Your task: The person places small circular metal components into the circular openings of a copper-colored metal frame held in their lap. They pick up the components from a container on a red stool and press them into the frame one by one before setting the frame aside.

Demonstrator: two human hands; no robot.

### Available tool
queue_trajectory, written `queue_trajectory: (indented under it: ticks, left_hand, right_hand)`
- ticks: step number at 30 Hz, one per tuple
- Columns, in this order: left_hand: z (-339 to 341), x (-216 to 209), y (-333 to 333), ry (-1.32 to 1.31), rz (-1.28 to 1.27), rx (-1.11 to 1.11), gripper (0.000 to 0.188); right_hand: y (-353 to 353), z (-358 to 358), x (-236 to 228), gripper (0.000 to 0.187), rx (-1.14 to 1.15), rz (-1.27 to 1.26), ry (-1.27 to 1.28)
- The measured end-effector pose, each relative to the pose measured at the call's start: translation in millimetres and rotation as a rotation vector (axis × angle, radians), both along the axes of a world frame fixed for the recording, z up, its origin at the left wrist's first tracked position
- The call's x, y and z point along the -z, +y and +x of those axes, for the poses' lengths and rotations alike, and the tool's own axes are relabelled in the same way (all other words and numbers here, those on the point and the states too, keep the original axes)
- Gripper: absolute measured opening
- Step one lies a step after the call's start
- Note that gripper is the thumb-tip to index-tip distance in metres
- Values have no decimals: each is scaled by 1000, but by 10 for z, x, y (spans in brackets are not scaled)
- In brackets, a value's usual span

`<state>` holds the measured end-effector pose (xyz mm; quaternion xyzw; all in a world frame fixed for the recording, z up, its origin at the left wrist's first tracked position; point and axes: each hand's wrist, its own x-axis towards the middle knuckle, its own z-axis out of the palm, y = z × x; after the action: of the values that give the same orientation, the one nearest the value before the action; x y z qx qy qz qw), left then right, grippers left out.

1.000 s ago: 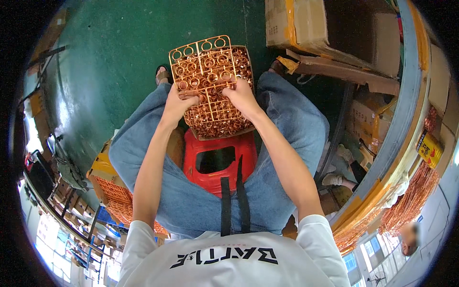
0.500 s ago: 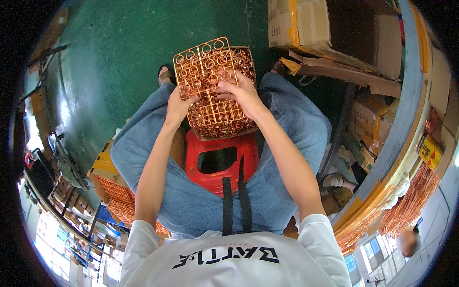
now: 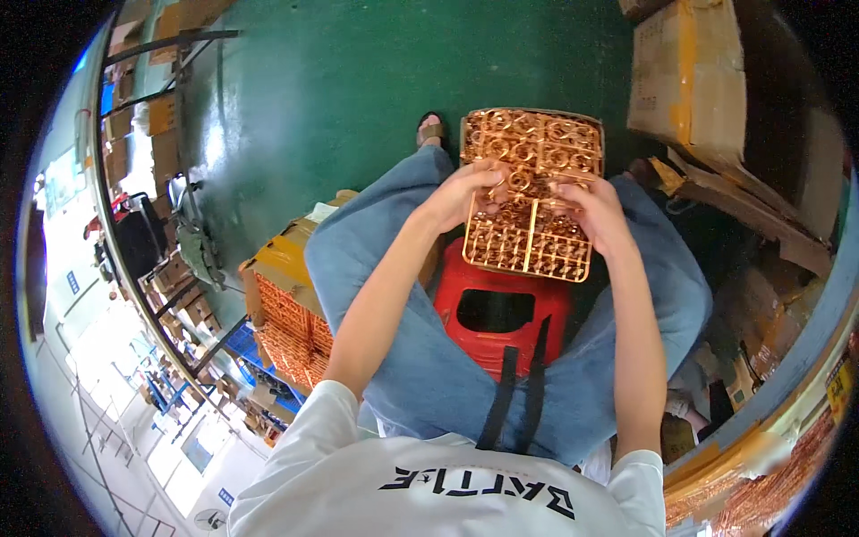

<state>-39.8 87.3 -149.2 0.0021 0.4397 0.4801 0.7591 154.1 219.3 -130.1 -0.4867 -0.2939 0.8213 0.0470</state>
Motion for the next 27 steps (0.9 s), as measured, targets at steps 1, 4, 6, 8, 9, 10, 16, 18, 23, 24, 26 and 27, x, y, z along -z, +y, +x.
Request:
queue_trajectory:
  ticks: [1, 4, 6, 8, 9, 10, 16, 18, 23, 24, 26, 27]
  left_hand:
    - [37, -38, 22, 91, -36, 24, 22]
    - [39, -61, 3, 229, -69, 61, 21]
    - [57, -59, 2, 406, -59, 111, 21]
    - [79, -51, 2, 399, -84, 76, 19]
    - [91, -47, -9, 438, -76, 61, 19]
    - [103, -24, -22, 476, -67, 45, 18]
    - [160, 138, -60, 773, -62, 79, 16]
    - [136, 110, -56, 638, -94, 31, 16]
    - [-26, -42, -42, 493, -65, 77, 36]
    - [-25, -15, -45, 519, -35, 68, 37]
    - [21, -79, 12, 574, -63, 81, 35]
    - [38, -25, 1, 480, -78, 31, 33]
  right_hand:
    - [-24, 61, 100, 17, -48, 77, -34]
    - [-72, 33, 132, 12, -101, 174, -51]
    - [-92, 36, 163, 13, -80, 191, -63]
    - [-107, 20, 156, 13, -59, 189, -51]
    - [-107, 19, 137, 14, 0, 117, -31]
    - [-108, 0, 113, 16, 57, 47, -13]
    - [-174, 141, 536, 18, -124, 262, -139]
    - [-156, -5, 357, 19, -69, 173, -116]
    - [-137, -154, 152, 22, -73, 169, -12]
    - [-165, -125, 201, 22, -75, 167, -24]
    - [-188, -137, 254, 25, -103, 225, 39]
    - [-204, -128, 242, 24, -96, 232, 3]
